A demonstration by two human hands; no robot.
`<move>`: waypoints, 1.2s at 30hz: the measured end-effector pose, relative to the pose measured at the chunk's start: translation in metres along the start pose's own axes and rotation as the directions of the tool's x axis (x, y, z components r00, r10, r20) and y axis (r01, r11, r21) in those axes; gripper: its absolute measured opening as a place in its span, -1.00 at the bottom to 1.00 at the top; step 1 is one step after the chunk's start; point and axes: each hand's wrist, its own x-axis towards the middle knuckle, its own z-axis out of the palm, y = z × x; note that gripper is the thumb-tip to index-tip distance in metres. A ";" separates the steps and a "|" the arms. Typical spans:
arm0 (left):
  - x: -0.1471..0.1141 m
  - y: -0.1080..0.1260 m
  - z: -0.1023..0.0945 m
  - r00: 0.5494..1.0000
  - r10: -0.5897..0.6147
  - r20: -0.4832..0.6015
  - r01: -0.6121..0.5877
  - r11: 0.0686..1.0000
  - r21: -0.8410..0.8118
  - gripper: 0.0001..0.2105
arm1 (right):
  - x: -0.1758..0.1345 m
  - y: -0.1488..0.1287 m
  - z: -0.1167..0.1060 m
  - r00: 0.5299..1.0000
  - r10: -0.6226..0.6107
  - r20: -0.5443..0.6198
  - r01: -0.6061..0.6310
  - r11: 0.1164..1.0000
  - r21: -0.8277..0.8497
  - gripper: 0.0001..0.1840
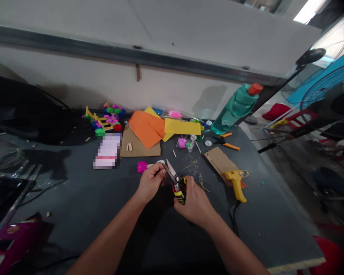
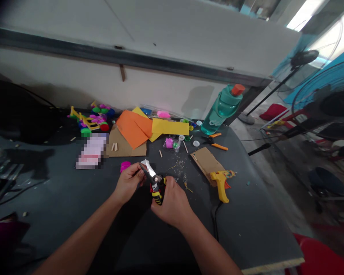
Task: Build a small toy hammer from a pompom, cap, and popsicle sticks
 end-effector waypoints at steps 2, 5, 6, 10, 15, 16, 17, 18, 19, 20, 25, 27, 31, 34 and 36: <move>0.000 0.000 -0.001 1.000 0.019 0.013 -0.020 1.000 0.007 -0.80 | 0.000 0.000 -0.001 1.000 -0.007 0.001 0.007 1.000 -0.019 -0.58; 0.001 -0.002 -0.003 0.998 0.050 0.041 -0.051 0.999 0.018 -0.80 | 0.000 -0.002 -0.002 1.000 -0.010 0.004 0.010 0.999 -0.042 -0.60; 0.001 -0.002 -0.003 0.997 0.058 0.049 -0.059 0.998 0.022 -0.80 | 0.000 -0.002 -0.003 1.000 -0.008 0.007 0.008 0.999 -0.046 -0.61; 0.001 -0.006 -0.006 0.995 0.080 0.052 -0.083 0.996 0.042 -0.78 | -0.001 -0.003 -0.004 1.000 -0.002 0.013 0.002 0.998 -0.065 -0.66; 0.000 -0.005 -0.004 0.998 0.056 0.027 -0.057 0.998 0.024 -0.77 | -0.001 -0.003 -0.002 1.000 -0.015 0.018 0.015 1.000 -0.016 -0.65; 0.000 -0.004 -0.004 0.998 0.050 0.025 -0.050 0.999 0.010 -0.76 | -0.001 -0.002 -0.002 0.999 -0.022 0.026 0.022 1.000 0.007 -0.64; 0.000 -0.003 -0.003 0.999 0.045 0.022 -0.045 0.999 -0.008 -0.76 | -0.001 -0.002 -0.001 0.999 -0.028 0.034 0.027 0.999 0.028 -0.62; 0.000 -0.002 -0.003 0.999 0.040 0.023 -0.040 0.999 -0.028 -0.75 | 0.000 -0.001 -0.001 0.999 -0.032 0.042 0.030 0.999 0.045 -0.61; 0.000 -0.002 -0.002 0.999 0.036 0.025 -0.035 0.998 -0.047 -0.75 | 0.000 -0.001 -0.001 0.998 -0.033 0.049 0.030 0.998 0.059 -0.60; 0.000 -0.001 -0.002 0.999 0.031 0.026 -0.029 0.998 -0.061 -0.74 | 0.000 -0.001 -0.001 0.998 -0.033 0.058 0.029 0.997 0.072 -0.60; 0.000 -0.002 0.000 1.000 -0.001 0.015 0.002 0.995 -0.096 -0.72 | 0.001 0.000 -0.004 0.996 -0.013 0.092 0.001 0.992 0.126 -0.58; -0.001 -0.002 0.000 1.000 -0.007 0.018 0.009 0.995 -0.096 -0.72 | 0.001 0.000 -0.005 0.996 -0.006 0.093 -0.006 0.992 0.127 -0.58; 0.000 -0.003 -0.001 1.000 0.008 0.018 -0.008 0.999 -0.039 -0.76 | 0.000 -0.001 -0.004 0.998 -0.013 0.066 0.007 0.996 0.092 -0.60; 0.000 -0.003 -0.003 0.999 0.043 0.023 -0.045 0.998 0.049 -0.77 | 0.000 -0.002 -0.003 0.999 -0.013 0.041 0.012 0.999 0.033 -0.63; 0.000 -0.003 -0.004 0.998 0.062 0.027 -0.064 0.993 0.098 -0.78 | 0.000 -0.002 -0.003 1.000 -0.004 0.028 0.005 1.000 -0.013 -0.65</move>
